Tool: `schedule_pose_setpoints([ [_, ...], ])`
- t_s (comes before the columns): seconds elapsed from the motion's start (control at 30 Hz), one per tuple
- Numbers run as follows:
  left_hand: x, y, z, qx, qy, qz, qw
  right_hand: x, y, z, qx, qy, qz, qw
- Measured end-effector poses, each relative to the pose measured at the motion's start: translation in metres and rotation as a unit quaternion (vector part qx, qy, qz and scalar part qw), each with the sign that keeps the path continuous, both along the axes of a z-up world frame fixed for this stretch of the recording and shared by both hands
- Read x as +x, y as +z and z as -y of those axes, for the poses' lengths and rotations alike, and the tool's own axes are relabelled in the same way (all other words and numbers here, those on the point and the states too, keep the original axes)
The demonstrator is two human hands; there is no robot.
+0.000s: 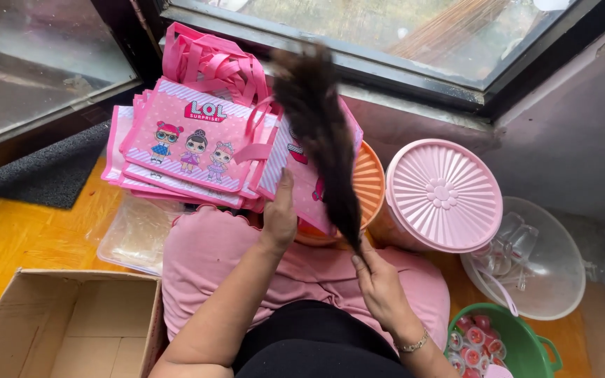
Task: A person is manually portioning cheese curls from a large container into small plastic bags, sealing them, and then placing the small bags into pink gift bags.
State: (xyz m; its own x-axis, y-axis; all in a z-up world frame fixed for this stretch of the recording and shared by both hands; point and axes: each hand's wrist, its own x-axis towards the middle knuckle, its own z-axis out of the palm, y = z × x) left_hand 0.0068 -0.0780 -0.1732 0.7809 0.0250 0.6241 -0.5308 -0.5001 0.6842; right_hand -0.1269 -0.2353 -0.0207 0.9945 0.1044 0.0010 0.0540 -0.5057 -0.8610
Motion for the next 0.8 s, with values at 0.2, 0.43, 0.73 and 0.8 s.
schedule_pose_setpoints([
  [0.2,-0.002,0.009,0.005,0.014,0.026,0.032,0.999,0.003,-0.014,0.011,0.100,-0.127,-0.206,0.965],
  [0.43,-0.032,0.152,0.022,-0.564,0.021,-0.260,0.783,-0.019,-0.010,0.010,-0.066,0.085,0.061,0.992],
  [0.73,-0.029,0.161,0.016,-0.647,0.035,-0.308,0.696,-0.003,-0.008,0.029,-0.079,-0.079,-0.096,0.989],
  [0.8,-0.026,0.149,0.013,-0.624,0.033,-0.277,0.730,-0.013,-0.006,0.025,-0.066,-0.071,-0.042,0.994],
])
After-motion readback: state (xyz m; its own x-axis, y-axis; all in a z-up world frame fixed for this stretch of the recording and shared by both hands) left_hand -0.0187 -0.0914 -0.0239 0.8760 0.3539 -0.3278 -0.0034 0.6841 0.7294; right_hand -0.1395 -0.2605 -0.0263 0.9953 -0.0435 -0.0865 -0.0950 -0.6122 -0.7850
